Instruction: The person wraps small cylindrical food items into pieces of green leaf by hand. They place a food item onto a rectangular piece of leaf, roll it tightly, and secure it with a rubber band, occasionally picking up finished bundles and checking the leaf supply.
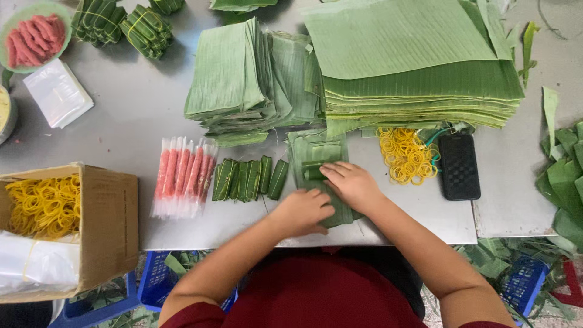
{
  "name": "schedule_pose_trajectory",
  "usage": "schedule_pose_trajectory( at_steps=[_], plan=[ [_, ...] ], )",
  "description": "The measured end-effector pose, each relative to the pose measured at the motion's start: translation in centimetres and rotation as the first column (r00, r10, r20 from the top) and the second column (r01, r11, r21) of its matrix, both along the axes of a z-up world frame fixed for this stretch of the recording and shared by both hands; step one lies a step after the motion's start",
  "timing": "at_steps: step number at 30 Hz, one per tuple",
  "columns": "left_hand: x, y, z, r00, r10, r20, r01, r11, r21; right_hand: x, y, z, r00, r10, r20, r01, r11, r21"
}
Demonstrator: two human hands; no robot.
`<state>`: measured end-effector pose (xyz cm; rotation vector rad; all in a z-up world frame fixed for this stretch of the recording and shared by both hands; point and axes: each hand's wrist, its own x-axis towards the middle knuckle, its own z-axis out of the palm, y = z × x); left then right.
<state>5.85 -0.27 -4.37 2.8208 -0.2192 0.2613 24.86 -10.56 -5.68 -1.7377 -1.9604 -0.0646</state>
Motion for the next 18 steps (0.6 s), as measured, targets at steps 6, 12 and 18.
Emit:
schedule_pose_trajectory(
  at_steps=[6,12,18],
  plan=[
    [-1.7,-1.9,0.4,0.991,0.134,-0.031,-0.137,0.98,-0.142,-0.8,-2.5,0.1,0.982,0.046,-0.181,-0.085,0.973,-0.215],
    [-2.3,-2.0,-0.4,0.989,0.146,-0.032,-0.149,0.97,-0.191,-0.6,-4.2,3.2,0.966,0.123,-0.228,-0.208,0.894,-0.397],
    [-2.3,-1.5,2.3,0.986,0.167,0.028,-0.16,0.972,-0.171,0.0,-3.2,5.2,0.949,0.159,-0.272,-0.276,0.833,-0.479]
  ],
)
